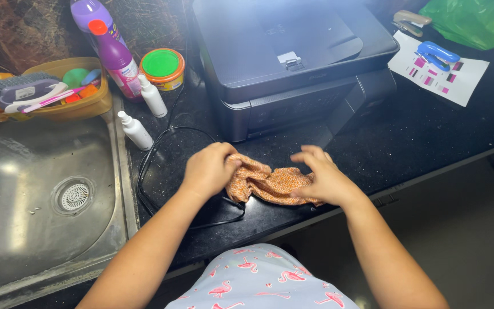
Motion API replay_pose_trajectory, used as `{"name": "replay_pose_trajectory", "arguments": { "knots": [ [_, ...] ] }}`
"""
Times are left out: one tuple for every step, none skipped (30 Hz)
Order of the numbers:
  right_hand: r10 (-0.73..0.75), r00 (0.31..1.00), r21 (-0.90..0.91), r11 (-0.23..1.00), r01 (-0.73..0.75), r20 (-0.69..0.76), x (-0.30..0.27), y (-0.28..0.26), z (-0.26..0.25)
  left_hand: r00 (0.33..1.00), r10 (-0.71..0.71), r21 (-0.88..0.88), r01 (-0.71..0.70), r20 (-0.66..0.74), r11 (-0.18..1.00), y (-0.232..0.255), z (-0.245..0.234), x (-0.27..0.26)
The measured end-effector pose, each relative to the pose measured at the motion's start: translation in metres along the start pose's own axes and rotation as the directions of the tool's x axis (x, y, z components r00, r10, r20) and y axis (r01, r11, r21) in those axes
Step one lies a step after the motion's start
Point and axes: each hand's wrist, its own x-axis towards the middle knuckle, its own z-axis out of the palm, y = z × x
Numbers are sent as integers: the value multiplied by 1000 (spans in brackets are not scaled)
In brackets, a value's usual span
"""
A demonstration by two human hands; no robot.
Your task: The person wipes the power plug and cord of an Epson printer with a patterned cloth, then wipes the printer's exterior surfaces including the top, sides, and front. The person briefly opens and closes the paper output tray during the cleaning.
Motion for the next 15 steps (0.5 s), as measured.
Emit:
{"name": "replay_pose_trajectory", "arguments": {
  "knots": [
    [38, 999, -93, 995, -37, 11, -8, 11, 6, 999, -33, -21, 33, 2, 999, -7, -1, 1],
    [75, 997, -187, 980, -71, 17, -15, 22, 13, 998, -66, -42, 66, 3, 997, -12, -4, 3],
    [113, 993, -279, 955, -103, 19, -23, 33, 20, 995, -99, -63, 99, 5, 993, -16, -6, 5],
    [89, 994, -297, 949, -104, -61, -29, 43, 27, 992, -126, -71, 127, 14, 989, -20, -8, 7],
    [64, 988, -315, 943, -106, -140, -34, 53, 34, 988, -153, -80, 155, 24, 985, -22, -9, 8],
    [37, 975, -332, 937, -110, -219, -35, 62, 38, 983, -180, -87, 182, 34, 979, -24, -11, 9],
    [50, 970, -208, 973, -101, -238, -34, 71, 38, 981, -189, -79, 192, 44, 978, -25, -12, 9],
    [65, 964, -80, 993, -88, -257, -33, 79, 36, 979, -196, -71, 199, 53, 977, -25, -13, 11],
    [82, 958, 50, 996, -71, -273, -32, 84, 34, 977, -203, -63, 207, 63, 976, -25, -13, 12],
    [152, 961, 273, 958, -87, -229, -29, 88, 30, 976, -203, -44, 207, 76, 977, -26, -13, 13],
    [210, 963, 482, 870, -105, -169, -25, 90, 26, 975, -204, -26, 207, 90, 978, -26, -12, 13],
    [252, 963, 665, 736, -125, -99, -22, 89, 23, 973, -205, -6, 206, 103, 978, -26, -11, 13],
    [214, 970, 502, 855, -130, -114, -21, 86, 21, 975, -199, 7, 199, 102, 980, -25, -10, 12],
    [175, 977, 319, 939, -128, -123, -20, 82, 21, 976, -191, 21, 190, 101, 982, -25, -9, 12],
    [135, 983, 123, 985, -120, -123, -19, 77, 23, 978, -183, 34, 180, 100, 983, -25, -9, 11]
  ]
}}
